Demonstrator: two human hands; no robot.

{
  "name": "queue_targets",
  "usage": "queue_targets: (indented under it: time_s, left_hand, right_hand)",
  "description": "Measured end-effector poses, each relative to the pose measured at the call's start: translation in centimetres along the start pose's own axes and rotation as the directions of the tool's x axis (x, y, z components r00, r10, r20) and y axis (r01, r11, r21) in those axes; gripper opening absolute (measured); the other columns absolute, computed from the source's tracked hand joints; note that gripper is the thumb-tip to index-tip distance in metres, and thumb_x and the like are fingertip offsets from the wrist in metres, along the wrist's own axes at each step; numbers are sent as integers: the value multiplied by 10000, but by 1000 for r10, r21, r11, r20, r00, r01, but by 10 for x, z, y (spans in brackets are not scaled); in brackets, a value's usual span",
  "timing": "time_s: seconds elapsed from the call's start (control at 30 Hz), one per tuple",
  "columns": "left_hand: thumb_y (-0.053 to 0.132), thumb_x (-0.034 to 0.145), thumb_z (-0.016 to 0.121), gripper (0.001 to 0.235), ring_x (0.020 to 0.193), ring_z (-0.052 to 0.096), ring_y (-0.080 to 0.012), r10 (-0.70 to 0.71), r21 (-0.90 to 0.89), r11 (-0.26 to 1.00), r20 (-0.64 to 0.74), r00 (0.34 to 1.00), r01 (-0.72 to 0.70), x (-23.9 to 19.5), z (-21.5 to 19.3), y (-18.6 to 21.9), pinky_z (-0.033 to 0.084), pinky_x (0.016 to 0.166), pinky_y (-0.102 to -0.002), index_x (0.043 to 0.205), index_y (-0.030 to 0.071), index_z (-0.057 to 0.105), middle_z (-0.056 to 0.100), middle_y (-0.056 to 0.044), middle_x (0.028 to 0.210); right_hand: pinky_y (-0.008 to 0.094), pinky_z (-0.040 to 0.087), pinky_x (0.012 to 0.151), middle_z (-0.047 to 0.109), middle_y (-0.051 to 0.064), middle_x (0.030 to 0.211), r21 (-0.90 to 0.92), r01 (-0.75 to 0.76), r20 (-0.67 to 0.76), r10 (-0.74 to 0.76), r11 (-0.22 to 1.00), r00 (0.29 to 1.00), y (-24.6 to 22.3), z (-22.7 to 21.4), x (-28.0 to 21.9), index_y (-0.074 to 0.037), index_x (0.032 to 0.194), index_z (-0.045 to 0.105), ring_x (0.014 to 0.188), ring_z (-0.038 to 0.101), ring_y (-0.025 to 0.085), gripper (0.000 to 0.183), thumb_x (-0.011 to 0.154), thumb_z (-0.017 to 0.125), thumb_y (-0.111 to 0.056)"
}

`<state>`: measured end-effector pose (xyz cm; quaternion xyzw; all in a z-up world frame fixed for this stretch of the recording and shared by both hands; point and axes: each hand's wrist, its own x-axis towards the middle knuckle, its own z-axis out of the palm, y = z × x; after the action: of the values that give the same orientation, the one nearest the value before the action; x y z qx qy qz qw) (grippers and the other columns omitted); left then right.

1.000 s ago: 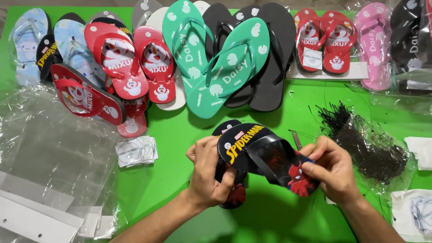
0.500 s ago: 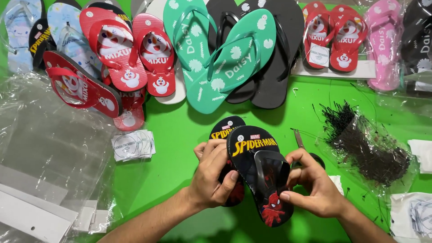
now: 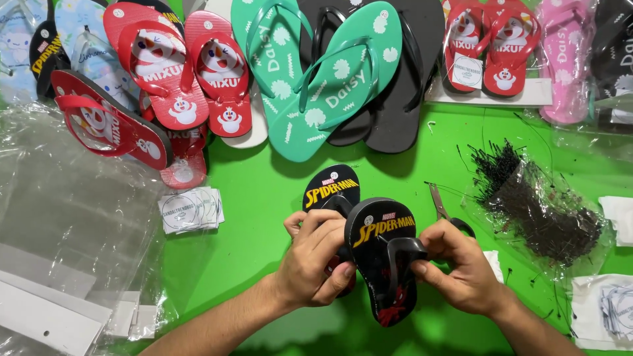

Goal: Trimming excess material from flip-flops with scissors and cleaning them with a cloth.

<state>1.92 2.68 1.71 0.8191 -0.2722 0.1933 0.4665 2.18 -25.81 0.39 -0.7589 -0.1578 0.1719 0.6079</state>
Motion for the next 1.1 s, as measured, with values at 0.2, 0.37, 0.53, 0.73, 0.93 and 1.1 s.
queue_targets:
  time_s: [0.2, 0.37, 0.53, 0.73, 0.93, 1.1]
  left_hand:
    - [374, 1048, 368, 433, 973, 618, -269, 62, 24, 998, -1, 998, -62, -1, 0, 1, 229, 799, -445, 1090, 27, 624, 692, -58, 1018]
    - [401, 1072, 393, 493, 1003, 650, -249, 174, 71, 982, 26, 984, -175, -4, -1, 2, 256, 909, -442, 1288, 32, 640, 745, -45, 1091]
    - [364, 1058, 435, 428, 995, 670, -241, 204, 60, 977, 19, 979, -205, -1, -1, 3, 267, 908, -424, 1238, 47, 660, 753, -36, 1114]
    - [255, 1001, 559, 298, 977, 675, -213, 180, 125, 976, -10, 984, -178, -2, 3, 5, 274, 875, -415, 1221, 81, 658, 725, -8, 1136]
    - [261, 1022, 554, 291, 1008, 664, -192, 128, 155, 980, -32, 991, -122, -2, 3, 5, 284, 886, -395, 1243, 104, 660, 686, -16, 1175]
    - [259, 1018, 569, 307, 1013, 657, -196, 123, 144, 982, -12, 992, -120, -2, 3, 5, 292, 881, -389, 1263, 96, 657, 670, -28, 1172]
  right_hand:
    - [217, 674, 536, 706, 51, 807, 47, 34, 0, -34, 998, 999, -4, 2, 1, -89, 1068, 497, 680, 808, 154, 231, 929, 676, -132]
    - [333, 621, 547, 622, 214, 952, 468, -189, 90, 166, 863, 982, -9, 1, 3, 13, 1245, 516, 588, 693, 265, 363, 965, 626, -190]
    - [433, 565, 402, 602, 371, 755, 696, -569, 525, 230, 438, 819, 54, -27, -7, 145, 1148, 504, 454, 612, 400, 520, 940, 687, -295]
    - [420, 582, 428, 620, 354, 778, 704, -514, 478, 208, 490, 853, 54, -27, -8, 134, 1167, 506, 483, 630, 380, 519, 937, 704, -287]
    - [408, 598, 454, 638, 337, 801, 701, -467, 448, 177, 539, 876, 54, -24, 3, 122, 1187, 508, 512, 648, 359, 519, 935, 721, -279]
    - [398, 611, 475, 653, 323, 819, 701, -419, 417, 145, 577, 897, 64, -25, 18, 113, 1203, 509, 536, 663, 343, 521, 933, 735, -272]
